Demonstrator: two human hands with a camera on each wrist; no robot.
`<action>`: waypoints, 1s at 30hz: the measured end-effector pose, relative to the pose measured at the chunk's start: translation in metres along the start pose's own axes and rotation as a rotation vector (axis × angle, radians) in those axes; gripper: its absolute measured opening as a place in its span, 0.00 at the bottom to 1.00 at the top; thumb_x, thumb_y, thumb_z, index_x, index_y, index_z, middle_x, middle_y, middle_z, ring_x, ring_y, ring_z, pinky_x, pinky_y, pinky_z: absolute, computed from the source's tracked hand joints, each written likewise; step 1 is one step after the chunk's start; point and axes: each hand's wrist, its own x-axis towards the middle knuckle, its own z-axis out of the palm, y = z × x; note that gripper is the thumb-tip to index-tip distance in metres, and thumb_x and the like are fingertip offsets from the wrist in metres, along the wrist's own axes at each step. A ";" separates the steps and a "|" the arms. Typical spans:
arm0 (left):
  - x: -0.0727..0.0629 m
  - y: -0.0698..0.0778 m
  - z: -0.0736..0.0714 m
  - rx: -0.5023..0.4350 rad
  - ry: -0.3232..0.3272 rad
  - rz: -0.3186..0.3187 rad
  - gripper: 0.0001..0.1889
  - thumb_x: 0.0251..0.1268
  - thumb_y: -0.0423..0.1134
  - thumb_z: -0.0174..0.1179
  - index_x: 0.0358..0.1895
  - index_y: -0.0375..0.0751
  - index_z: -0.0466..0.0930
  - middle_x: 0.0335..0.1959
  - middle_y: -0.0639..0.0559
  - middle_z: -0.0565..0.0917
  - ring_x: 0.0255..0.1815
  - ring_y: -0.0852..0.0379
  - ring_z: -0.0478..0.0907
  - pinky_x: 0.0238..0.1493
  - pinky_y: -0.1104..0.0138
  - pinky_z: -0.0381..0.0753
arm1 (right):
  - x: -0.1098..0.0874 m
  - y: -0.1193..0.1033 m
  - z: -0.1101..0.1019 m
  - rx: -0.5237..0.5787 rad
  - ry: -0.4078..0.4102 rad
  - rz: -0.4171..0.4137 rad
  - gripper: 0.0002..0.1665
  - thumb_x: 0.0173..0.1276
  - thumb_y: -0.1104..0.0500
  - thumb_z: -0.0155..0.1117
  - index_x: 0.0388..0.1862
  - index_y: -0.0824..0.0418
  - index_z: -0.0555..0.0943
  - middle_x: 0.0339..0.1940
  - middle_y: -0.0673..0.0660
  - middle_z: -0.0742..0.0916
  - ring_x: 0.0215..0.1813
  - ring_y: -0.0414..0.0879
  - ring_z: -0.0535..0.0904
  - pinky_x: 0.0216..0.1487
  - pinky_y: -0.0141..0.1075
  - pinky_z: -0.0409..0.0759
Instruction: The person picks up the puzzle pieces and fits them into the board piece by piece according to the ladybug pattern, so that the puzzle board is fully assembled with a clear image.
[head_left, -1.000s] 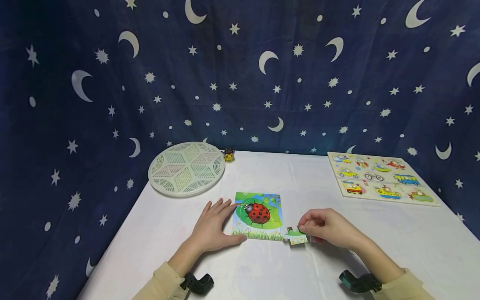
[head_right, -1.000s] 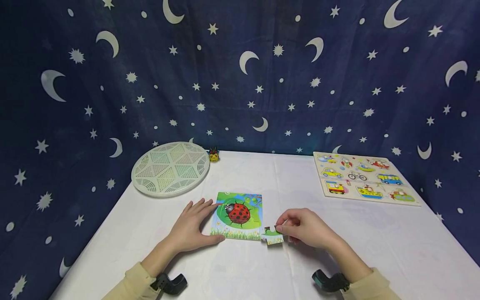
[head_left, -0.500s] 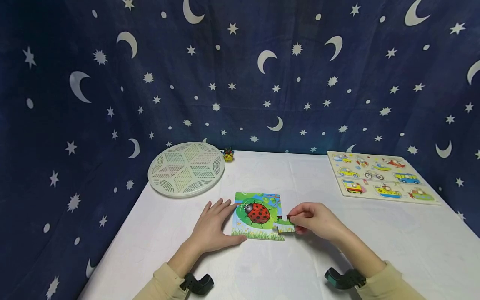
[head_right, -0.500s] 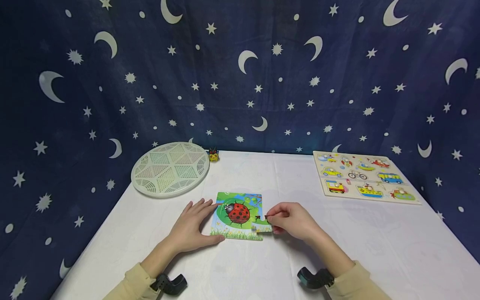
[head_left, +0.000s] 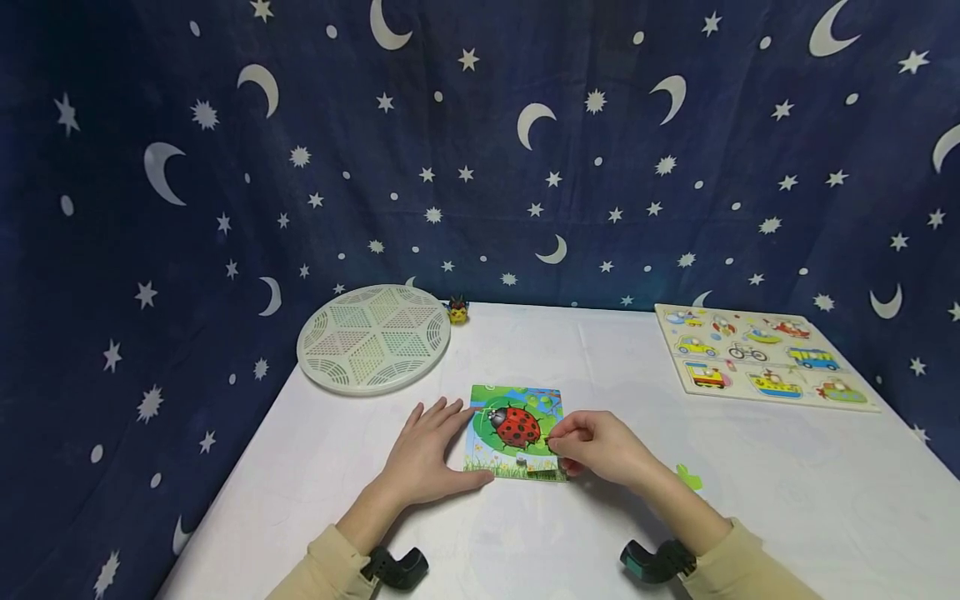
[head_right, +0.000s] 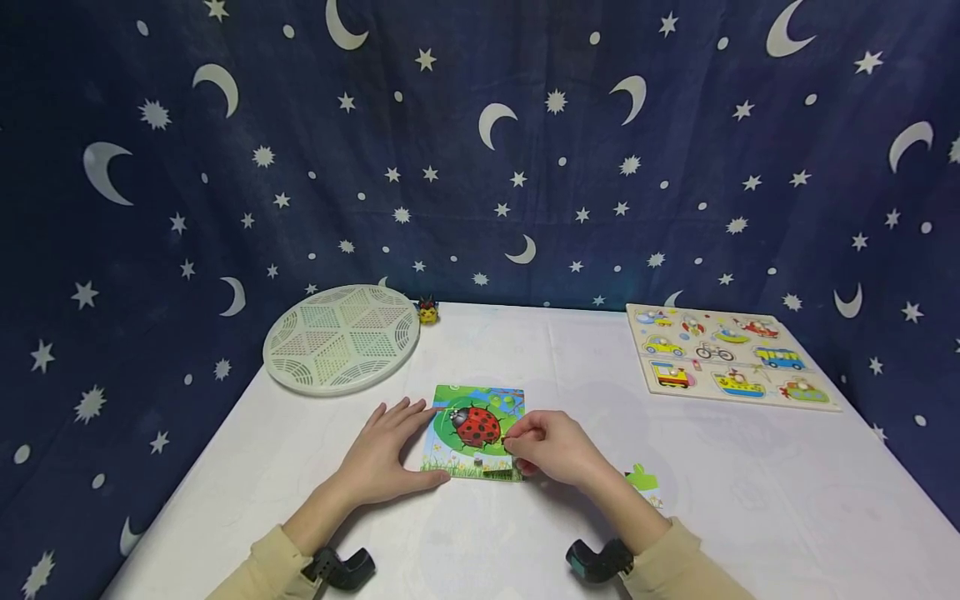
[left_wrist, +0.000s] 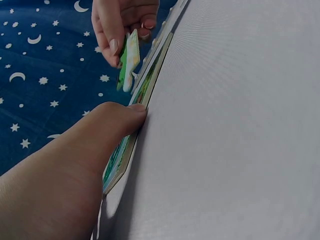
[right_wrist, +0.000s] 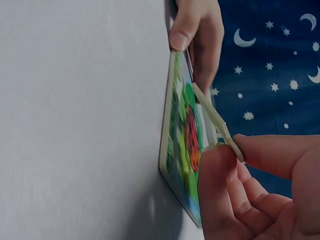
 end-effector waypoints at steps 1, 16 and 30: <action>0.000 0.000 0.000 0.002 0.000 0.000 0.52 0.47 0.76 0.66 0.76 0.50 0.71 0.75 0.47 0.70 0.79 0.44 0.59 0.79 0.46 0.46 | 0.002 -0.001 0.003 -0.007 -0.001 -0.006 0.11 0.69 0.58 0.71 0.41 0.65 0.83 0.26 0.55 0.87 0.29 0.49 0.84 0.32 0.40 0.86; 0.000 0.001 0.000 -0.006 0.000 0.004 0.52 0.48 0.76 0.66 0.75 0.50 0.71 0.75 0.46 0.71 0.78 0.42 0.60 0.79 0.44 0.47 | 0.020 -0.001 0.020 0.009 0.023 0.002 0.08 0.70 0.61 0.69 0.40 0.66 0.84 0.26 0.55 0.87 0.26 0.48 0.83 0.30 0.41 0.87; 0.000 0.001 -0.001 -0.001 0.000 0.002 0.52 0.48 0.75 0.67 0.75 0.49 0.71 0.75 0.46 0.71 0.78 0.43 0.60 0.79 0.46 0.46 | 0.024 -0.004 0.034 -0.255 0.092 -0.042 0.06 0.66 0.57 0.73 0.32 0.57 0.84 0.18 0.48 0.84 0.19 0.45 0.80 0.24 0.38 0.78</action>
